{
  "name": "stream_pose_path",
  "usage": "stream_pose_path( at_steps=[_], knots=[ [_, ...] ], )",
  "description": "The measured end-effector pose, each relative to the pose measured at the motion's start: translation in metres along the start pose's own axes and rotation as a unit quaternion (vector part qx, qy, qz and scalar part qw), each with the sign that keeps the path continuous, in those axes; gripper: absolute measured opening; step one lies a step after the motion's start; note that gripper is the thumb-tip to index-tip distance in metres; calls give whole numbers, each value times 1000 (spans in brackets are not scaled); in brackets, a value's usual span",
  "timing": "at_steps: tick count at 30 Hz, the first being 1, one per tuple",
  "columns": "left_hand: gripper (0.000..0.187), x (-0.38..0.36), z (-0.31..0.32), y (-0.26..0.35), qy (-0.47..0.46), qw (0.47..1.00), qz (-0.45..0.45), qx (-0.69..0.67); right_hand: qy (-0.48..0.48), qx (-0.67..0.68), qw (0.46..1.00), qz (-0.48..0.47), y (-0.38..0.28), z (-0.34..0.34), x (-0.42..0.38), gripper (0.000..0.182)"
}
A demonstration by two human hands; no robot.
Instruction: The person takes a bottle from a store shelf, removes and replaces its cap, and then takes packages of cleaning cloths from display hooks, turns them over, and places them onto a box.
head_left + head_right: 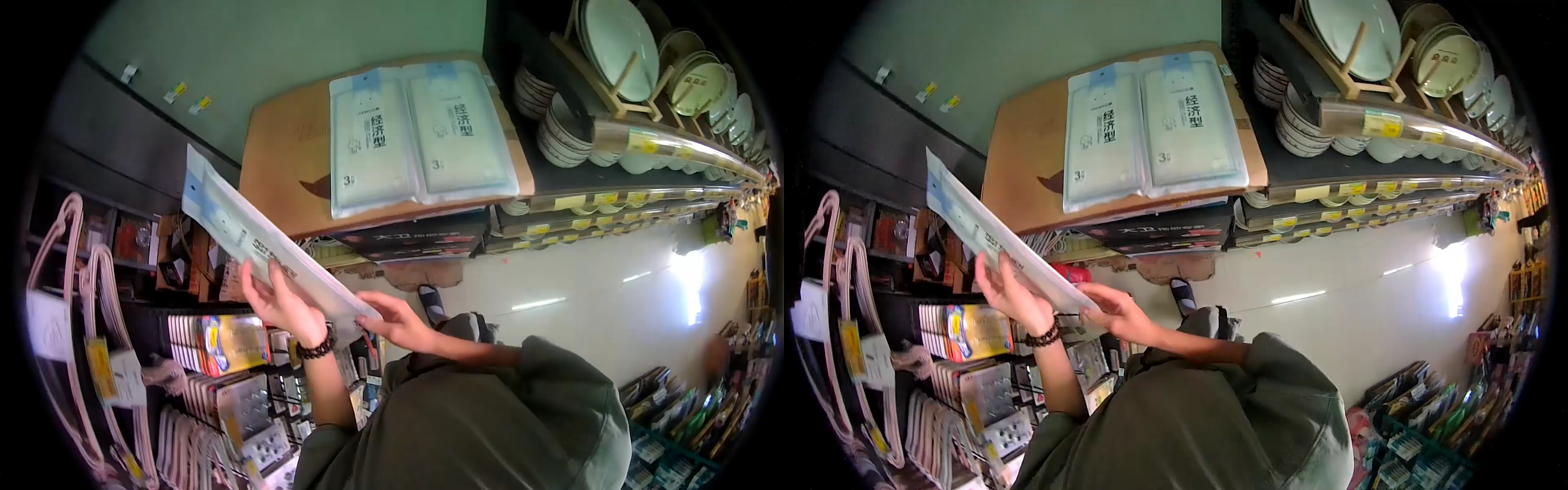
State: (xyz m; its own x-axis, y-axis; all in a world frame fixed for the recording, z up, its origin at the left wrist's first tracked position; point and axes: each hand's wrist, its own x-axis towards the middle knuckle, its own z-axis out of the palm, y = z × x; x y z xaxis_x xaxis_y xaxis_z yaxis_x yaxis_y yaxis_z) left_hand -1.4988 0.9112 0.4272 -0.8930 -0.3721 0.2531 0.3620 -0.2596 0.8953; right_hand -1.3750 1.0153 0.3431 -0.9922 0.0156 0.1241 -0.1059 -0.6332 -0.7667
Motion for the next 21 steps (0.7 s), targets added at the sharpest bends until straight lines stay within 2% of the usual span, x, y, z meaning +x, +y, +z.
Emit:
stream_pose_path(
  at_steps=[2, 4, 5, 8, 9, 10, 12, 14, 15, 21],
  knots=[
    [36, 42, 13, -23, -36, 988, 75, 127, -21, -6, 997, 71, -6, -16, 37, 40],
    [40, 71, 36, -40, -35, 938, 203, 279, -40, 11, 995, 94, -3, -24, 65, 42],
    [38, 81, 44, -40, -40, 844, 291, 449, -52, 23, 992, 115, 1, -27, 75, 43],
    [36, 107, 26, -61, -291, 813, 156, 480, -84, 51, 981, 166, 9, -39, 90, 45],
    [33, 100, 22, -66, -310, 780, 169, 517, -87, 52, 980, 173, -3, -37, 91, 44],
    [37, 94, 12, -75, -332, 722, 200, 573, -91, 52, 979, 178, -10, -39, 93, 43],
    [38, 87, 13, -80, -319, 696, 229, 601, -88, 33, 970, 223, -6, -49, 95, 38],
    [37, 97, 17, -82, -345, 701, 226, 581, -102, 8, 963, 248, -3, -59, 95, 36],
    [37, 104, 21, -83, -357, 705, 225, 571, -90, 10, 967, 239, 0, -61, 94, 31],
    [37, 148, 41, -109, -397, 690, 242, 556, -14, -46, 979, 198, 6, -55, 86, 27]
  ],
)
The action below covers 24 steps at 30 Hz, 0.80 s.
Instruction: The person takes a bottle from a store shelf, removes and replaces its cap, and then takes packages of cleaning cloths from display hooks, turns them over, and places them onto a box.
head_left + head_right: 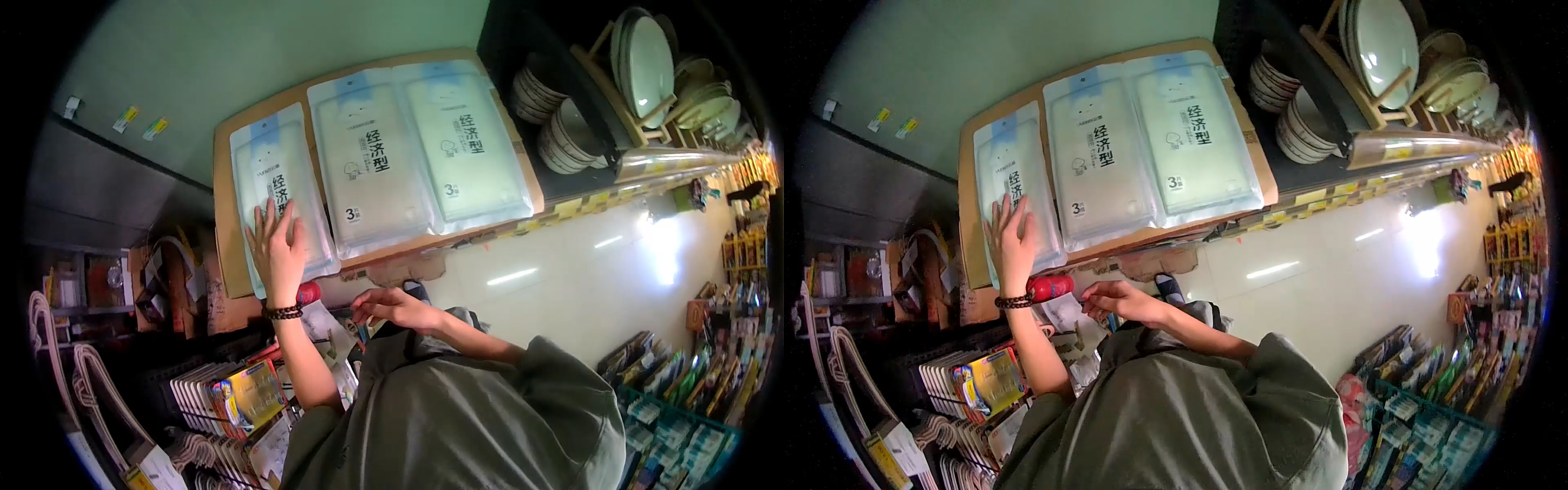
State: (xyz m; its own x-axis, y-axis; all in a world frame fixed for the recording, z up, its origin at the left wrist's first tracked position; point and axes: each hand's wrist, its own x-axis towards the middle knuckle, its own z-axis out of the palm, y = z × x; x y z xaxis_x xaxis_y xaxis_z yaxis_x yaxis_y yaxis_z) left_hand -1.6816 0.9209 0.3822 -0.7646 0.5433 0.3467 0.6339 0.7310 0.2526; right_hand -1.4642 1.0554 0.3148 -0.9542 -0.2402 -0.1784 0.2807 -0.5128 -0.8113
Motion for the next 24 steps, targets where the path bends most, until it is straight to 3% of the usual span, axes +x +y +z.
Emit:
stream_pose_path(
  at_steps=[9, 11, 14, 18, 20, 24],
  knots=[
    [36, 12, 5, 1, 18, 999, 41, -8, 181, 30, 983, -20, 46, 29, -39, 32],
    [35, 15, 8, -1, 12, 999, 35, -28, 232, 10, 972, 29, 48, 41, -51, 33],
    [36, 19, 23, -16, 6, 996, 33, -87, 276, 78, 956, -63, 95, 40, -55, 32],
    [37, 23, 48, -54, 49, 985, 95, -139, 318, 100, 939, -83, 98, 51, -81, 29],
    [33, 11, 27, -28, 64, 974, 78, -202, 362, 101, 922, -96, 94, 64, -100, 25],
    [31, -48, 13, 27, 146, 929, 213, -264, 429, 126, 884, -137, 117, 62, -142, 30]
  ],
)
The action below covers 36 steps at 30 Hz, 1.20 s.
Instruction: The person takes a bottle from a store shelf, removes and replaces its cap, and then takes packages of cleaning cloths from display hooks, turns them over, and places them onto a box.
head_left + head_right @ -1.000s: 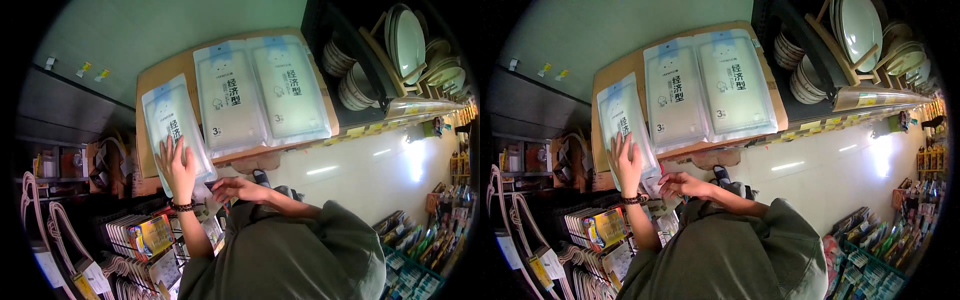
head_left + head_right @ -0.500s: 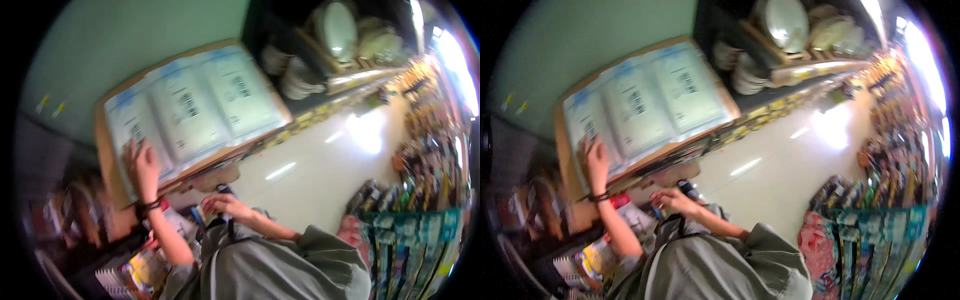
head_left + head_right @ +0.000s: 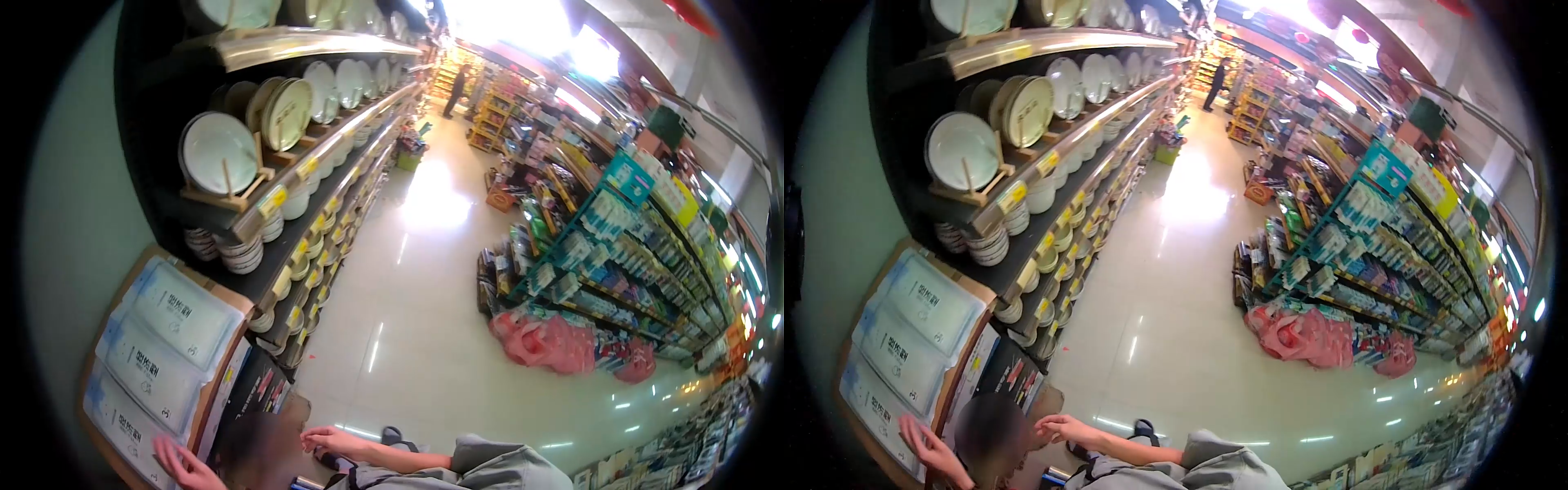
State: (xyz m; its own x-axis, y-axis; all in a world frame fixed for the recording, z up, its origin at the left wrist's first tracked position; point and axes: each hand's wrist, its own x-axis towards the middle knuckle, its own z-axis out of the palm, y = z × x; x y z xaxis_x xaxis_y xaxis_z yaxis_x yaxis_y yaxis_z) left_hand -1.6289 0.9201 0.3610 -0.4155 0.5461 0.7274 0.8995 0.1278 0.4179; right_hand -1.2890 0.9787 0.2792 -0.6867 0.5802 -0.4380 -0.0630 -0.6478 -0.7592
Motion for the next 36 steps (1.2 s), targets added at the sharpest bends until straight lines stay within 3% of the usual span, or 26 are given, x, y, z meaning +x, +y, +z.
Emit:
stream_pose_path(
  at_steps=[1, 2, 3, 4, 6, 8, 9, 10, 13, 18, 21, 27, 32, 36],
  knots=[
    [28, -23, 17, -6, -2, 998, 44, -35, 15, -20, 1000, -16, -2, -13, -7, 31],
    [29, -18, 10, 69, 4, 999, 23, -36, 30, -41, 998, -33, -4, -25, -15, 31],
    [33, -33, 13, 100, -42, 988, -45, -143, 45, -60, 996, -47, -4, -34, -27, 32],
    [37, -77, 44, 76, -78, 991, 71, -85, 40, -62, 995, -63, -19, -37, -46, 32],
    [33, -143, 97, 95, -171, 933, -91, -303, 55, -58, 994, -81, -26, -54, -74, 33],
    [26, -128, 67, 201, -366, 874, -92, -306, 69, -74, 990, -96, -24, -72, -97, 35],
    [25, -149, 73, 229, -309, 912, 12, -270, 73, -71, 990, -96, -20, -84, -111, 35],
    [26, -143, 58, 271, -435, 838, -120, -306, 78, -68, 990, -94, -18, -96, -125, 35],
    [38, -186, 66, 326, -507, 805, 24, -307, 103, -33, 987, -118, -1, -133, -175, 34],
    [38, -215, 56, 419, -562, 762, 99, -306, 184, 25, 970, -154, 22, -191, -270, 31],
    [39, -256, 79, 440, -555, 746, 170, -327, 230, 52, 959, -156, 52, -237, -314, 33],
    [40, -289, 78, 526, -598, 717, 160, -321, 271, 104, 938, -190, 72, -303, -397, 35],
    [39, -311, 110, 583, -661, 629, 279, -299, 361, 190, 865, -292, 91, -340, -455, 34],
    [41, -326, 138, 656, -718, 553, 316, -280, 416, 245, 813, -326, 117, -361, -508, 31]
  ],
)
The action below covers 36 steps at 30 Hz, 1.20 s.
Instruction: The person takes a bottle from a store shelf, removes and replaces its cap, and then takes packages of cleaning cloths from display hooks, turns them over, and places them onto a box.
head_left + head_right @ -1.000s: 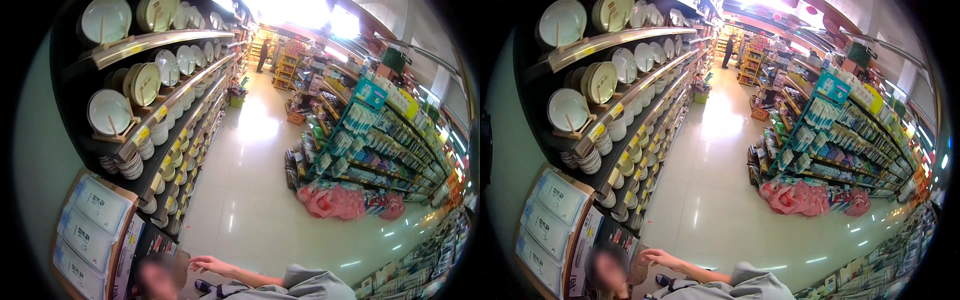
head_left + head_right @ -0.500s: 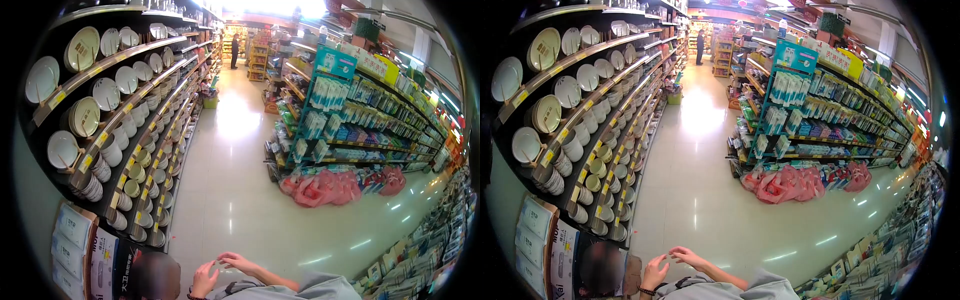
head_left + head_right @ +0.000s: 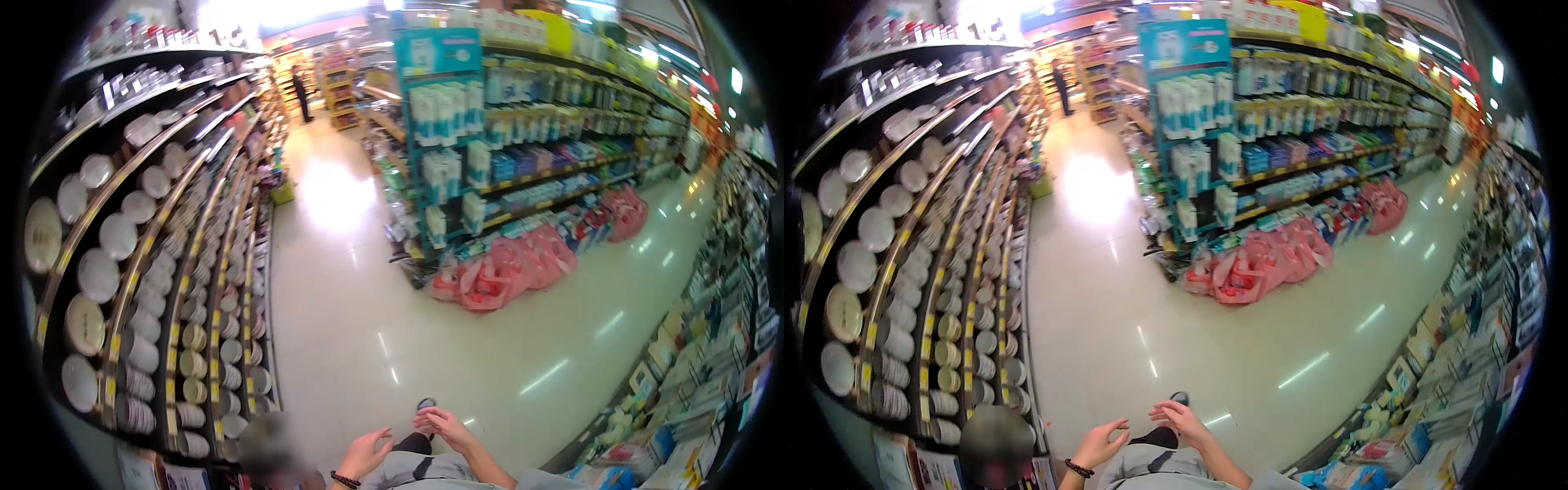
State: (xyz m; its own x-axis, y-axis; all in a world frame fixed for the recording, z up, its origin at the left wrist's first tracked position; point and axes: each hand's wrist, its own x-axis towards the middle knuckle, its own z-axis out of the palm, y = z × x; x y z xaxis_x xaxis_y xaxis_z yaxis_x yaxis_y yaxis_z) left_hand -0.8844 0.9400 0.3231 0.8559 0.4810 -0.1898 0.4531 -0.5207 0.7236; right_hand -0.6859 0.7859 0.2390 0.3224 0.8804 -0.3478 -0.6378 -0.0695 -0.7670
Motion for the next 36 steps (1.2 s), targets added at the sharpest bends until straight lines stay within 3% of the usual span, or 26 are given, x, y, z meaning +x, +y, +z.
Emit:
stream_pose_path(
  at_steps=[5, 6, 9, 12, 18, 27, 32, 36],
  knots=[
    [40, 136, 30, 34, -94, 987, 127, -12, 149, 41, 986, -62, -44, -79, -13, 26],
    [38, 164, 27, 69, -168, 985, 39, -22, 189, 48, 978, -71, -57, -96, -13, 25],
    [37, 251, 61, 90, -139, 956, 257, -16, 313, 84, 939, -111, -107, -135, -23, 24],
    [36, 327, 81, 166, -191, 940, 279, -47, 435, 149, 873, -164, -145, -188, -33, 24],
    [35, 429, 138, 226, -283, 895, 341, -54, 494, 214, 810, -234, -184, -236, -49, 22],
    [35, 478, 239, 318, -446, 816, 363, -53, 539, 327, 734, -252, -188, -284, -57, 19],
    [36, 493, 312, 351, -482, 769, 419, -12, 522, 368, 707, -304, -215, -370, -60, 18],
    [39, 513, 345, 412, -532, 750, 389, 51, 496, 393, 691, -349, -254, -451, -76, 17]
  ],
)
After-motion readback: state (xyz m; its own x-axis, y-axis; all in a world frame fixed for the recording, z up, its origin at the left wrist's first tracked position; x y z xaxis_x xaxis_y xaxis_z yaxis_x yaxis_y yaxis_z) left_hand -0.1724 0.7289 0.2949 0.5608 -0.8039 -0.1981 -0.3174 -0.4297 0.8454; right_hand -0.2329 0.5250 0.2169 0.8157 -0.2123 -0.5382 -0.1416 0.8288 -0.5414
